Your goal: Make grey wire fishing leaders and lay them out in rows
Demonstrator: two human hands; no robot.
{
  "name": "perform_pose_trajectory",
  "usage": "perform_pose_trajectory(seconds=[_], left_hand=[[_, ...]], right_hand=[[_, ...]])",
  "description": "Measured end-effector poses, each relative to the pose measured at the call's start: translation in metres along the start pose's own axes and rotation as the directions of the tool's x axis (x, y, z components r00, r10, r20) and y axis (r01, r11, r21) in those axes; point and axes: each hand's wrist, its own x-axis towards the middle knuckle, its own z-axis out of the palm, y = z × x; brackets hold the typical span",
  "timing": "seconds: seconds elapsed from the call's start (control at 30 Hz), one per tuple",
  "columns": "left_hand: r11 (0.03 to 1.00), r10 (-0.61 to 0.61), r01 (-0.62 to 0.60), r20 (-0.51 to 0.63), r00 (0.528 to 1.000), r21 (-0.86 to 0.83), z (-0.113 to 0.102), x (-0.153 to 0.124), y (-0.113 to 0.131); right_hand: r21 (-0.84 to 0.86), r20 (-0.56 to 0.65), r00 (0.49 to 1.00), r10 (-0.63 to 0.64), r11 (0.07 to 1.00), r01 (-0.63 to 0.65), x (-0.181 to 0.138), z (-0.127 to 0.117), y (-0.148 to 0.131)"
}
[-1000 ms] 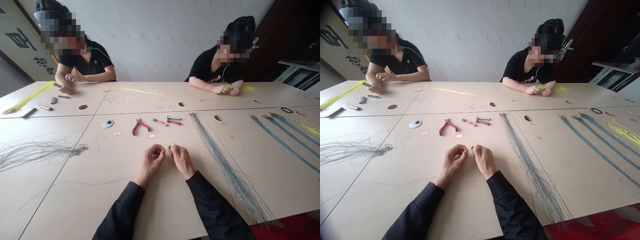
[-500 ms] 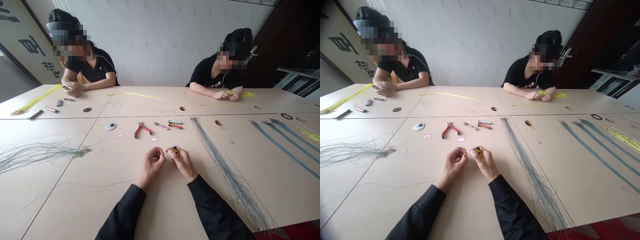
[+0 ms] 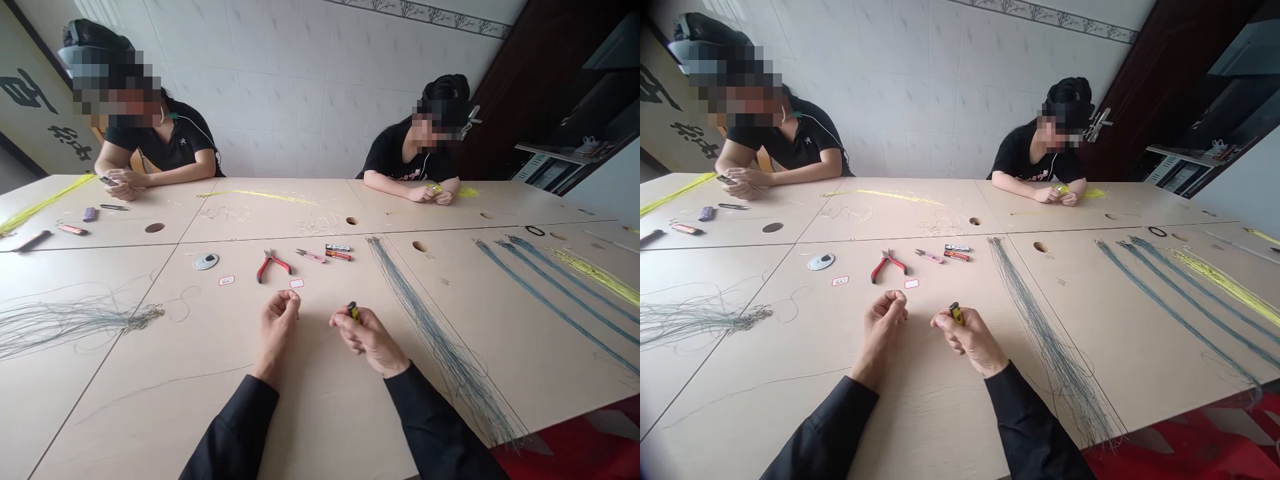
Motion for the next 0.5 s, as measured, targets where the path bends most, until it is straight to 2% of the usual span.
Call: perform_pose_trajectory(seconds=[0.13, 0.2, 0.27, 0.4, 0.43, 0.5], left_hand=[[0.980, -0.028, 0.008, -0.101, 0.994, -0.199, -0.006, 0.006, 0.003], [0.968, -0.022, -0.011, -0.128, 0.992, -0.252, -0.009, 0.009, 0.003], [0.961, -0.012, -0.028, -0.143, 0.990, -0.276, -0.011, 0.011, 0.002], [0.956, -0.023, -0.023, -0.152, 0.988, -0.293, -0.010, 0.012, 0.001], [0.957, -0.023, -0.021, -0.146, 0.989, -0.291, -0.010, 0.012, 0.001], [0.962, -0.020, -0.016, -0.130, 0.991, -0.273, -0.009, 0.012, 0.001]], right_hand=[[0.046, -0.155, 0.985, -0.077, 0.995, 0.085, -0.052, -0.031, -0.021], [0.029, -0.271, 0.950, -0.156, 0.985, 0.170, -0.084, -0.050, -0.037], [-0.004, -0.390, 0.882, -0.263, 0.959, 0.284, -0.115, -0.067, -0.056], [-0.059, -0.579, 0.704, -0.411, 0.883, 0.467, -0.156, -0.085, -0.089], [-0.067, -0.600, 0.677, -0.425, 0.871, 0.487, -0.161, -0.086, -0.094], [-0.070, -0.616, 0.661, -0.429, 0.866, 0.496, -0.166, -0.085, -0.101]])
